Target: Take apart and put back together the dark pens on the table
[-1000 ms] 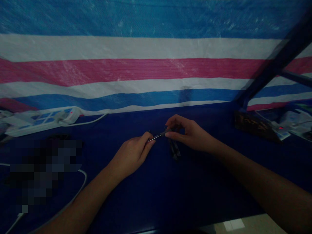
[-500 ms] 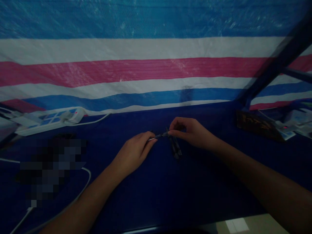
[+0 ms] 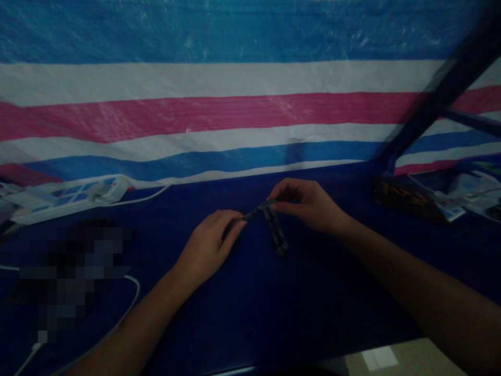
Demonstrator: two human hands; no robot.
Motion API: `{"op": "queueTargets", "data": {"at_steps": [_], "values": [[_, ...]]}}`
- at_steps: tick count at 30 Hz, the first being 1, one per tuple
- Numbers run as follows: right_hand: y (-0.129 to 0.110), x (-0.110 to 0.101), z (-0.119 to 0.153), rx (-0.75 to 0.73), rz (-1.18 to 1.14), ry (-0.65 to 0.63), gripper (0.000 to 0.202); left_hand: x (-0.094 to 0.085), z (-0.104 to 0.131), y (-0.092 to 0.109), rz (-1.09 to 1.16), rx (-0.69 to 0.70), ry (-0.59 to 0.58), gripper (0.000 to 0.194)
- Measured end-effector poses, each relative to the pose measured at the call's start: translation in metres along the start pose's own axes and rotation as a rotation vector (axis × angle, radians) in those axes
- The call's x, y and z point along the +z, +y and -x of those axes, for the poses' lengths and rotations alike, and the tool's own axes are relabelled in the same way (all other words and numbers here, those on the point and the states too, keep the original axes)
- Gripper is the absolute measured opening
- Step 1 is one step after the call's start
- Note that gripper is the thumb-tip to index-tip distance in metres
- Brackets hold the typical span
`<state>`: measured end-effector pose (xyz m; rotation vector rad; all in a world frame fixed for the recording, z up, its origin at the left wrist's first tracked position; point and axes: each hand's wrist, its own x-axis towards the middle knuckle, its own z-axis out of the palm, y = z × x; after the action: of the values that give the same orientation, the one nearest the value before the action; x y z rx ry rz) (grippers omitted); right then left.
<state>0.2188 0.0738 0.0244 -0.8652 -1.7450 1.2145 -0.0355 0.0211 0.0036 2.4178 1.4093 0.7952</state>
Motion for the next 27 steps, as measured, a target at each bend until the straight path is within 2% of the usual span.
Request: {"op": "queueTargets", "data": {"at_steps": [8,14,17,20,23,26,27], "values": [[-0.0028,-0.0004,-0.0010,-0.089,-0.049,0.222,0.023,0.0030,0.0001,0.0009,0.038,-0.003,0.062,0.021],[-0.0033,-0.0022,-0.0011,-0.094,-0.081,0.304,0.026,0.0020,0.0003,0.0024,0.082,-0.004,0.069,0.019],[-0.0023,-0.0006,-0.0010,-0.088,-0.100,0.271,0.023,0.0019,0.0004,0.0031,0.094,-0.005,0.066,0.017],[-0.0015,0.0023,-0.0001,-0.060,-0.090,0.163,0.022,0.0016,0.0014,0.0040,0.103,0.028,0.067,0.016],[-0.0010,0.0045,0.0013,-0.038,-0.049,0.054,0.022,0.0013,0.0028,0.0045,0.113,0.073,0.070,0.015],[-0.0019,0.0051,0.0033,0.009,0.020,0.008,0.022,0.0012,0.0029,0.0039,0.089,0.114,0.096,0.015],[-0.0027,0.0048,0.0038,0.041,0.081,-0.002,0.027,0.0013,0.0027,0.0036,0.077,0.126,0.104,0.015]]}}
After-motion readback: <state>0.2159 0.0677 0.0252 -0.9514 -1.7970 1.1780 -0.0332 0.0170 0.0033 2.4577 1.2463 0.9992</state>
